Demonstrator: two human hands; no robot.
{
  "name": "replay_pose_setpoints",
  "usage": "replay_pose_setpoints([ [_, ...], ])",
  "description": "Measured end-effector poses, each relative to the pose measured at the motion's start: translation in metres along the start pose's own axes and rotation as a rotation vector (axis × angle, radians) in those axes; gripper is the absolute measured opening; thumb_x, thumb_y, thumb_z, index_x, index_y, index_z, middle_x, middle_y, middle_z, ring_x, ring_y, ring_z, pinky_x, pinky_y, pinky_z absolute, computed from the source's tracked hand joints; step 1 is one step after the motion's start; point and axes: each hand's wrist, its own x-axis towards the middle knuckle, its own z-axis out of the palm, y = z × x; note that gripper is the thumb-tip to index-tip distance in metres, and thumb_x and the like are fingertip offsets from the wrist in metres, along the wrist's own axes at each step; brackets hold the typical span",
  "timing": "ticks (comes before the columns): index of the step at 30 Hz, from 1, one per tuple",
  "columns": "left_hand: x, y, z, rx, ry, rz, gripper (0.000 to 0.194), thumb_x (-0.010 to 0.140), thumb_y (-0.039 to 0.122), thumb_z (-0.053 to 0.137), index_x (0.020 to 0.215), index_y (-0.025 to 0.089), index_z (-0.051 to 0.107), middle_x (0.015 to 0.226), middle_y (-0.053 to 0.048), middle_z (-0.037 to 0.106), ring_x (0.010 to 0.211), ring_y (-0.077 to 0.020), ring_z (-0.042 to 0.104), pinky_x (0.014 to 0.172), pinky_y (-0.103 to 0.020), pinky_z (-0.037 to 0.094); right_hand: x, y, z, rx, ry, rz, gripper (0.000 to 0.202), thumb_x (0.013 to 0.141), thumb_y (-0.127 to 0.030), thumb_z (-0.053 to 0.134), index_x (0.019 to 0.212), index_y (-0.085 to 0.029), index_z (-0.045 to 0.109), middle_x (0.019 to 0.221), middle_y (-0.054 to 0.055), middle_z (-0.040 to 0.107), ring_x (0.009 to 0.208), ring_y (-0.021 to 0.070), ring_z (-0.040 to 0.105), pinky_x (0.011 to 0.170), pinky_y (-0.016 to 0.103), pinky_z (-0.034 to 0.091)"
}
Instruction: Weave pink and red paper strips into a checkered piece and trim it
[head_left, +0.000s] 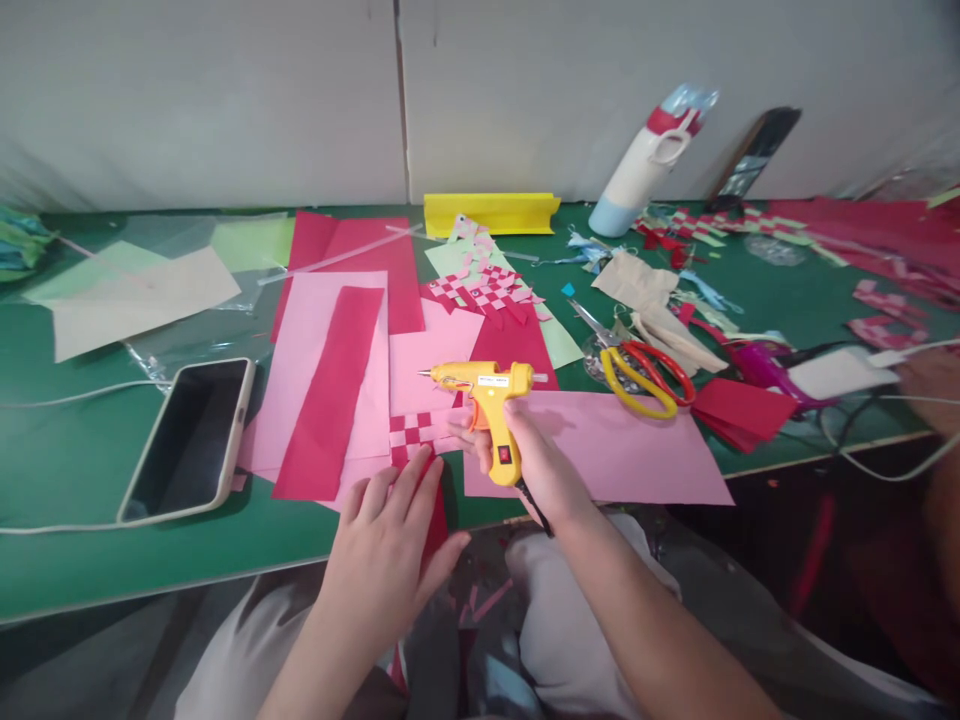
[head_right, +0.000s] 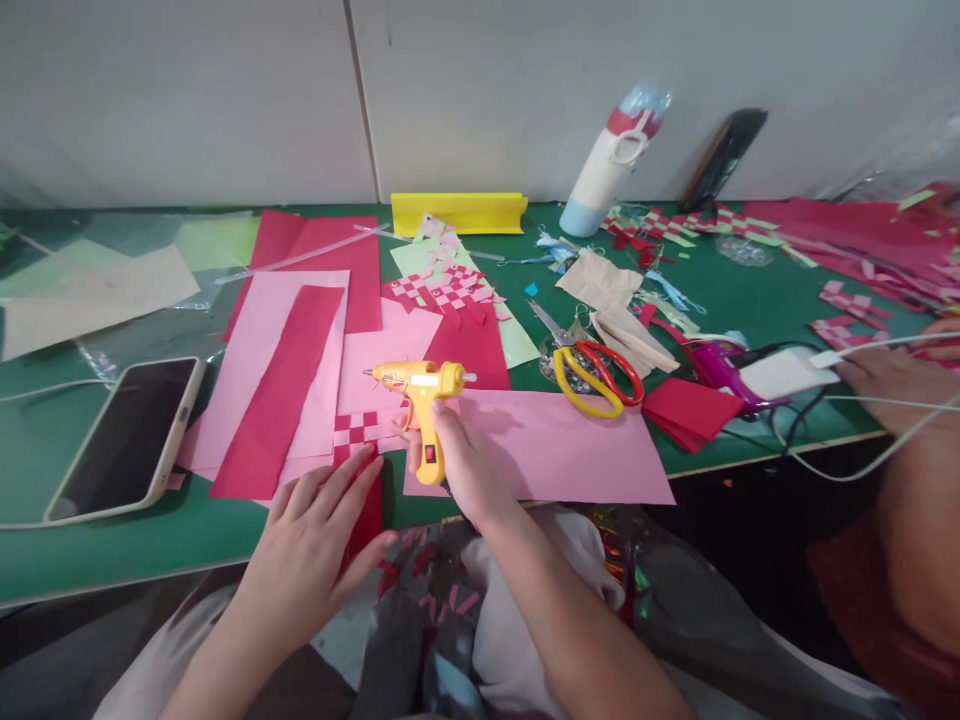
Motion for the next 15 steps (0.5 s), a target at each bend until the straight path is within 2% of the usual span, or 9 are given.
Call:
replay_pose_setpoints([
  [3,0.001,-0.001,0.001,-0.013,-0.009,-0.01,0.057,0.091,0.048,0.046,0.134,0.012,0.051,0.138,-0.01,0.055,0.106,-0.0285,0.054,0.087,-0.041,0.041,0.001,-0.003,-0.002,0.166,0.024,-0.015,0.045,0.089,-0.06,0.042,0.081,-0.019,0.06,0.055,-0.001,0.053,0.103,0.0252,0.064,0.1,0.039,0.04],
  [5,0.002,-0.001,0.001,-0.019,-0.009,-0.013,0.058,0.09,0.049,0.047,0.135,0.012,0.049,0.137,-0.011,0.055,0.106,-0.0279,0.054,0.087,-0.041,0.042,0.002,-0.004,-0.004,0.188,0.033,-0.006,0.045,0.088,-0.06,0.044,0.079,-0.019,0.059,0.054,-0.001,0.053,0.106,0.026,0.063,0.102,0.039,0.039],
  [9,0.006,-0.001,0.002,0.0,-0.018,-0.019,0.06,0.091,0.049,0.045,0.137,0.011,0.047,0.141,-0.012,0.052,0.105,-0.0279,0.055,0.085,-0.041,0.043,0.003,-0.001,-0.007,0.123,0.06,0.003,0.047,0.088,-0.062,0.043,0.072,-0.02,0.057,0.056,0.0,0.053,0.104,0.0255,0.064,0.101,0.038,0.04],
  [12,0.01,0.001,0.002,0.026,-0.046,-0.034,0.061,0.091,0.049,0.044,0.137,0.01,0.047,0.145,-0.014,0.047,0.104,-0.029,0.055,0.083,-0.042,0.045,0.003,0.001,-0.007,0.078,0.066,0.003,0.047,0.089,-0.062,0.041,0.078,-0.02,0.058,0.056,-0.001,0.053,0.1,0.0246,0.065,0.099,0.038,0.041],
  [15,0.014,0.003,0.003,0.038,-0.054,-0.047,0.061,0.091,0.05,0.043,0.136,0.009,0.048,0.143,-0.014,0.049,0.102,-0.03,0.056,0.081,-0.043,0.046,0.003,0.003,-0.008,0.013,0.071,0.001,0.05,0.088,-0.065,0.037,0.078,-0.02,0.058,0.057,0.0,0.053,0.097,0.0245,0.065,0.097,0.038,0.042],
])
